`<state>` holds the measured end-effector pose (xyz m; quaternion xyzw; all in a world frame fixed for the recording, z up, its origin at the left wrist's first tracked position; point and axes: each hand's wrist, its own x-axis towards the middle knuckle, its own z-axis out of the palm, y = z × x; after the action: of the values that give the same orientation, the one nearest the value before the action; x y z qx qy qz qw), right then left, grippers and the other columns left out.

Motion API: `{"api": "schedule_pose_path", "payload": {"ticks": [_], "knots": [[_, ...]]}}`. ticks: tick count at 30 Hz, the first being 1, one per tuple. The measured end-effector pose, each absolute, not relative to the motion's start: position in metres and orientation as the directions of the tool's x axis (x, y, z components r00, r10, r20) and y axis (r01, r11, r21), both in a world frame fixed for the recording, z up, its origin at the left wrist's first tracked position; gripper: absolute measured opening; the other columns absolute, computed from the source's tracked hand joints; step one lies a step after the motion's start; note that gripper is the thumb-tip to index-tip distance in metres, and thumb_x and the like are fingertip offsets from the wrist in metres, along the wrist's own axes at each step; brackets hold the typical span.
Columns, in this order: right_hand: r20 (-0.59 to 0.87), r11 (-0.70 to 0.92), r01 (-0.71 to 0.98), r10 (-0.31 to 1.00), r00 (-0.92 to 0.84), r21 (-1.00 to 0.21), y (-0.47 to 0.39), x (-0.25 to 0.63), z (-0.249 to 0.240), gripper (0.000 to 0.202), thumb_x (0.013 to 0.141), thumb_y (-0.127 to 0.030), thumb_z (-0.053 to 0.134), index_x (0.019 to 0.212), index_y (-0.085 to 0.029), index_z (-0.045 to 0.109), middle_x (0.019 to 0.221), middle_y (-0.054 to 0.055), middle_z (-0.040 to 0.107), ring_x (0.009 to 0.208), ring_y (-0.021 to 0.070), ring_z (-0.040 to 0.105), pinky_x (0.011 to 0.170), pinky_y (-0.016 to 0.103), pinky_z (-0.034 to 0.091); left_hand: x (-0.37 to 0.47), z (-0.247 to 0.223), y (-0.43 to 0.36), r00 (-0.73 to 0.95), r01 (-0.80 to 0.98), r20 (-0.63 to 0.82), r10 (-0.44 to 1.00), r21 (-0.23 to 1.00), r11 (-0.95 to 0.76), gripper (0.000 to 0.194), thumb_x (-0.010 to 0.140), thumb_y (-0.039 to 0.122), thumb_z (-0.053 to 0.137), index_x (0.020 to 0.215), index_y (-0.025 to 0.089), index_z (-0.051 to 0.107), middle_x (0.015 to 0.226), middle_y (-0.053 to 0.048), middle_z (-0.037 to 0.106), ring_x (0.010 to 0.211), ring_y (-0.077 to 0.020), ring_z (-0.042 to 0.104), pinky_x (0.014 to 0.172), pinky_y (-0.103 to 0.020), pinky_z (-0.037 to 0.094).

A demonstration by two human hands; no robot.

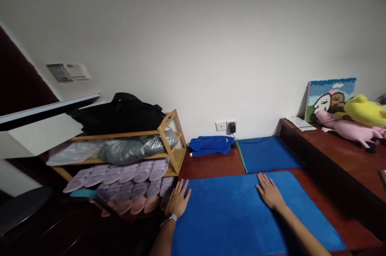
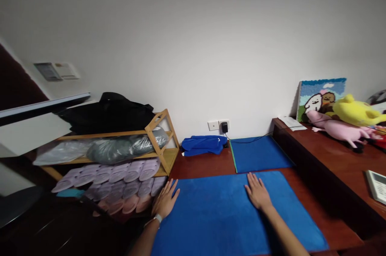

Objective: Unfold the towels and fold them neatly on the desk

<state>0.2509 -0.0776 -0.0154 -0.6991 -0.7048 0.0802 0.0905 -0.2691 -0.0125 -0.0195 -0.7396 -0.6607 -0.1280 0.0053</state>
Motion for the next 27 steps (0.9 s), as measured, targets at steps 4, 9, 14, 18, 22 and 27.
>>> {"api": "schedule_pose_path", "payload": {"ticks": [4,9,14,18,22,27], "knots": [[-0.078,-0.263,0.955,0.964,0.254,-0.136,-0.089,0.351,-0.021,0.079,0.101,-0.052,0.013,0.167,-0.010,0.025,0.175,0.008,0.023,0.162,0.0238,0.017,0.132,0.044,0.016,-0.268,-0.016,-0.014,0.091,0.981,0.190,0.977,0.152,-0.121,0.059,0.108,0.047,0.036,0.162,0.026,0.041,0.172,-0.009,0.036,0.159,-0.0267,0.033,0.127,-0.047,0.033],[-0.094,-0.347,0.930,0.936,0.338,-0.118,-0.097,0.399,-0.014,0.082,0.099,-0.049,0.010,0.166,-0.004,0.024,0.174,0.012,0.025,0.161,0.0251,0.019,0.132,0.044,0.019,-0.266,-0.013,-0.016,0.084,0.982,0.176,0.981,0.155,-0.112,0.059,0.107,0.049,0.036,0.162,0.026,0.041,0.172,-0.008,0.036,0.158,-0.0269,0.033,0.127,-0.047,0.033],[-0.046,-0.383,0.917,0.924,0.380,-0.108,-0.093,0.385,-0.010,0.079,0.099,-0.044,0.015,0.162,-0.002,0.037,0.169,0.018,0.036,0.159,0.0310,0.028,0.129,0.052,0.024,-0.266,-0.012,-0.018,0.082,0.979,0.171,0.982,0.168,-0.111,0.060,0.107,0.050,0.036,0.163,0.026,0.040,0.172,-0.008,0.036,0.159,-0.0276,0.033,0.127,-0.048,0.033],[0.062,-0.285,0.952,0.954,0.293,-0.109,-0.080,0.318,-0.009,0.076,0.102,-0.043,0.017,0.163,-0.001,0.033,0.172,0.019,0.030,0.161,0.0302,0.021,0.132,0.049,0.015,-0.266,-0.012,-0.018,0.082,0.979,0.168,0.982,0.170,-0.111,0.062,0.107,0.052,0.035,0.163,0.026,0.040,0.172,-0.007,0.035,0.159,-0.0276,0.032,0.127,-0.048,0.033],[0.160,0.094,0.967,0.985,-0.056,-0.237,-0.067,0.213,-0.010,0.070,0.106,-0.049,0.022,0.163,-0.013,0.039,0.170,0.010,0.037,0.159,0.0260,0.029,0.131,0.047,0.024,-0.264,-0.009,-0.020,0.088,0.978,0.167,0.982,0.172,-0.117,0.062,0.107,0.051,0.036,0.163,0.025,0.040,0.172,-0.008,0.036,0.159,-0.0283,0.032,0.127,-0.049,0.033],[0.093,0.132,0.946,0.990,-0.109,-0.295,-0.069,0.203,-0.019,0.074,0.104,-0.055,0.025,0.163,-0.014,0.039,0.169,0.010,0.036,0.159,0.0257,0.029,0.131,0.049,0.024,-0.264,-0.009,-0.022,0.085,0.976,0.173,0.981,0.181,-0.117,0.062,0.107,0.052,0.035,0.163,0.026,0.040,0.172,-0.007,0.036,0.160,-0.0273,0.031,0.128,-0.049,0.032]]}}
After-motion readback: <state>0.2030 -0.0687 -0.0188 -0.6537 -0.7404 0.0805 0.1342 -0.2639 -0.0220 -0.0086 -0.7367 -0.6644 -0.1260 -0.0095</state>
